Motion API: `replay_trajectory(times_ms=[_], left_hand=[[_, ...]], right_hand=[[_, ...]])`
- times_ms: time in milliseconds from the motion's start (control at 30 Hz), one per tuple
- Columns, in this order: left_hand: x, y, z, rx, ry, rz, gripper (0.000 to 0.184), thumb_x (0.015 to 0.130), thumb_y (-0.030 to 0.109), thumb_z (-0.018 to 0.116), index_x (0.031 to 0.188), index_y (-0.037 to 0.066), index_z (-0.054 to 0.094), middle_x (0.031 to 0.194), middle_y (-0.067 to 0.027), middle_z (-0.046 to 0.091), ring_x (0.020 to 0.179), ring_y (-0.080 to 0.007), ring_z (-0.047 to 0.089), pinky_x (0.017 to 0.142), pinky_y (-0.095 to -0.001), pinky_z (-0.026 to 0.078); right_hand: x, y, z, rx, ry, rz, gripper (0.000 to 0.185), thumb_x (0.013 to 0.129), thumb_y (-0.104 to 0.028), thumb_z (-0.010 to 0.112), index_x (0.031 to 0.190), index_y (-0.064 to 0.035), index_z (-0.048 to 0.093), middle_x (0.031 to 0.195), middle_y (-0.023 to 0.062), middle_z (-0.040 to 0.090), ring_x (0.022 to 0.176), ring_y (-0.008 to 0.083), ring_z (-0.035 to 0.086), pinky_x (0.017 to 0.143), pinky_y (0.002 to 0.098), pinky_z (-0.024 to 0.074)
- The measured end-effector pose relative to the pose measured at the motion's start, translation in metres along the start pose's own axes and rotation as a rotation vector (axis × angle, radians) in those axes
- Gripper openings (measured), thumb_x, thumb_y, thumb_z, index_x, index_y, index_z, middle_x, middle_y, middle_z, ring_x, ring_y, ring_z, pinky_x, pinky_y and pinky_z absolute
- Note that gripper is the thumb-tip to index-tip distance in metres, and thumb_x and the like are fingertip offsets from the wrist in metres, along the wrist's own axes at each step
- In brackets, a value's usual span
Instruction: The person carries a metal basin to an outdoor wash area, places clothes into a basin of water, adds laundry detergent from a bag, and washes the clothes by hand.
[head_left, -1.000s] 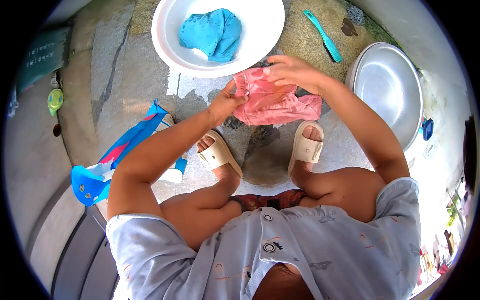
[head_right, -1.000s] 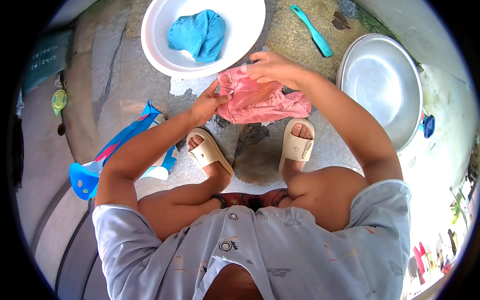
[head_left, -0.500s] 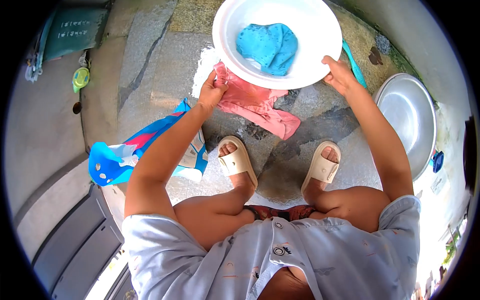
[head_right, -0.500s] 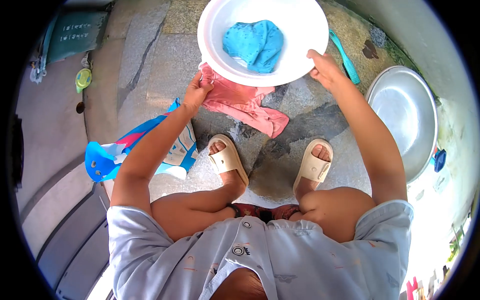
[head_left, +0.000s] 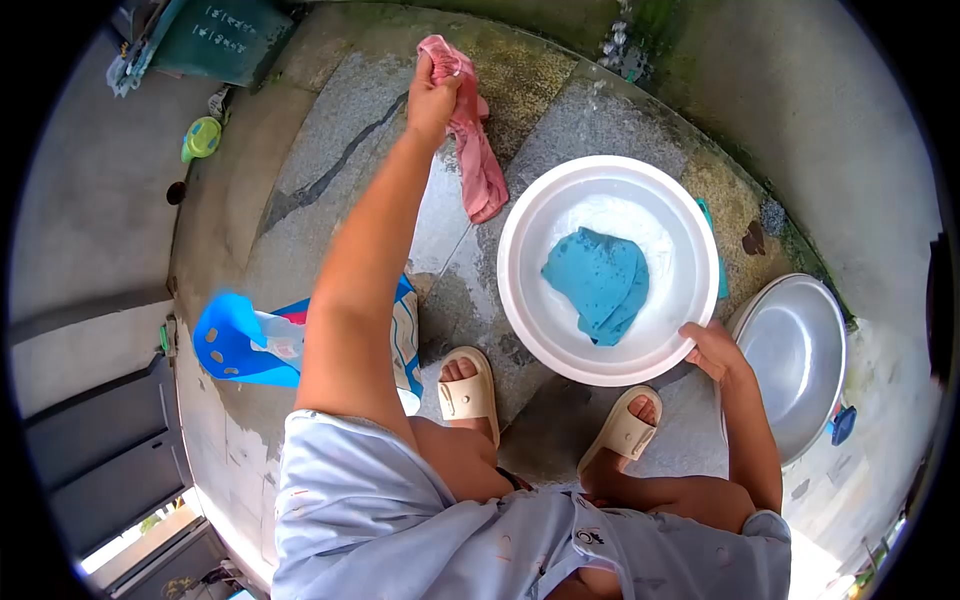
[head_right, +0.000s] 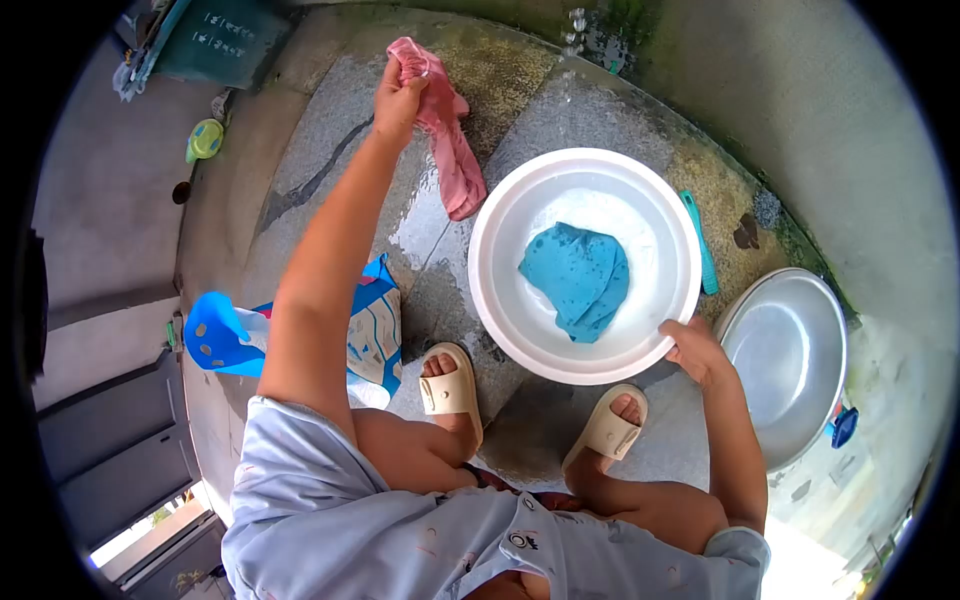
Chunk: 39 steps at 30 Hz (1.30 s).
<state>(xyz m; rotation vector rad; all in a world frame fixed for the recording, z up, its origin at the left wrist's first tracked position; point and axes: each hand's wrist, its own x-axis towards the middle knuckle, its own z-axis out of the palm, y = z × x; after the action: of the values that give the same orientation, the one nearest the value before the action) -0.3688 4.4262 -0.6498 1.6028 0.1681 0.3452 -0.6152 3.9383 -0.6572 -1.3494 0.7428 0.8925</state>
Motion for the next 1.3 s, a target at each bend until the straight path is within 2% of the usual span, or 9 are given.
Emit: replay_trajectory(times_ms=[167, 267, 300, 400, 500, 633, 933, 1133, 1300], left_hand=[[0.017, 0.028, 0.084, -0.03, -0.097, 0.069, 0.063, 0.084, 0.004, 0.063, 0.143, 0.016, 0.046, 0.1, -0.0027, 0.065, 0.082, -0.0107, 0.057, 0.071, -0.0267, 0.049], [0.01, -0.006, 0.123, 0.42, -0.404, 0.413, 0.069, 0.084, 0.014, 0.063, 0.148, 0.017, 0.039, 0.117, -0.0179, 0.065, 0.111, -0.0308, 0.063, 0.093, -0.0358, 0.049], [-0.011, -0.005, 0.131, 0.51, -0.588, 0.367, 0.069, 0.083, 0.014, 0.063, 0.148, 0.019, 0.04, 0.134, -0.021, 0.054, 0.127, -0.0377, 0.051, 0.105, -0.0384, 0.043], [-0.053, -0.05, 0.148, 0.853, -1.015, 0.314, 0.068, 0.08, 0.007, 0.063, 0.145, 0.019, 0.045, 0.15, -0.0153, 0.039, 0.13, -0.0352, 0.049, 0.107, -0.0408, 0.042], [-0.088, -0.085, 0.147, 1.12, -1.137, 0.298, 0.07, 0.077, 0.003, 0.061, 0.143, 0.02, 0.047, 0.15, -0.0129, 0.04, 0.129, -0.033, 0.05, 0.108, -0.0398, 0.042], [-0.093, -0.075, 0.132, 1.133, -1.121, 0.315, 0.069, 0.077, 0.002, 0.059, 0.143, 0.018, 0.048, 0.149, -0.0109, 0.042, 0.129, -0.0318, 0.05, 0.108, -0.039, 0.042], [-0.09, -0.078, 0.099, 1.324, -0.984, 0.309, 0.063, 0.079, 0.006, 0.062, 0.138, 0.027, 0.054, 0.153, -0.0108, 0.036, 0.139, -0.0307, 0.039, 0.115, -0.0466, 0.03], [-0.08, -0.061, 0.102, 1.476, -0.912, 0.286, 0.065, 0.081, 0.007, 0.061, 0.14, 0.032, 0.051, 0.158, -0.0185, 0.021, 0.142, -0.0345, 0.033, 0.115, -0.046, 0.029], [-0.071, -0.063, 0.092, 1.546, -0.856, 0.29, 0.062, 0.082, 0.009, 0.061, 0.138, 0.034, 0.052, 0.16, -0.019, 0.018, 0.145, -0.0338, 0.028, 0.115, -0.0471, 0.027]], right_hand=[[-0.003, 0.045, 0.009, -0.319, -0.13, 0.137, 0.041, 0.084, -0.015, 0.062, 0.123, -0.0047, 0.063, 0.109, 0.0071, 0.069, 0.093, 0.0167, 0.066, 0.078, 0.0303, 0.0531], [-0.001, 0.066, 0.015, -0.419, -0.176, 0.164, 0.039, 0.084, -0.018, 0.063, 0.12, -0.0051, 0.064, 0.106, 0.006, 0.07, 0.093, 0.0165, 0.065, 0.075, 0.0308, 0.0515], [-0.01, 0.062, 0.025, -0.429, -0.179, 0.168, 0.039, 0.084, -0.018, 0.063, 0.12, -0.0052, 0.065, 0.106, 0.0059, 0.07, 0.093, 0.0166, 0.065, 0.075, 0.031, 0.0512], [-0.012, 0.063, 0.031, -0.448, -0.19, 0.181, 0.038, 0.085, -0.02, 0.064, 0.12, -0.0056, 0.065, 0.105, 0.0058, 0.07, 0.095, 0.0168, 0.065, 0.075, 0.0318, 0.0507], [-0.011, 0.064, 0.028, -0.409, -0.212, 0.189, 0.038, 0.086, -0.022, 0.066, 0.12, -0.0061, 0.065, 0.108, 0.0062, 0.07, 0.098, 0.0169, 0.064, 0.076, 0.0328, 0.0506], [-0.006, 0.047, 0.016, -0.334, -0.312, 0.18, 0.045, 0.089, -0.019, 0.067, 0.129, -0.0015, 0.057, 0.11, 0.0098, 0.068, 0.093, 0.0163, 0.064, 0.077, 0.0299, 0.0529], [0.07, -0.079, 0.004, -0.656, -0.048, -0.518, 0.041, 0.089, -0.012, 0.061, 0.128, 0.0013, 0.058, 0.107, 0.0099, 0.067, 0.094, 0.0145, 0.063, 0.08, 0.0271, 0.0514], [0.16, -0.176, 0.09, -1.362, 0.207, -0.868, 0.046, 0.084, -0.007, 0.059, 0.127, -0.0215, 0.064, 0.13, 0.0165, 0.058, 0.119, 0.0336, 0.056, 0.1, 0.0401, 0.0465], [0.211, -0.176, 0.134, -1.446, 0.418, -0.721, 0.052, 0.084, -0.005, 0.058, 0.128, -0.0313, 0.06, 0.144, 0.0106, 0.043, 0.127, 0.0314, 0.05, 0.104, 0.0407, 0.0451]])
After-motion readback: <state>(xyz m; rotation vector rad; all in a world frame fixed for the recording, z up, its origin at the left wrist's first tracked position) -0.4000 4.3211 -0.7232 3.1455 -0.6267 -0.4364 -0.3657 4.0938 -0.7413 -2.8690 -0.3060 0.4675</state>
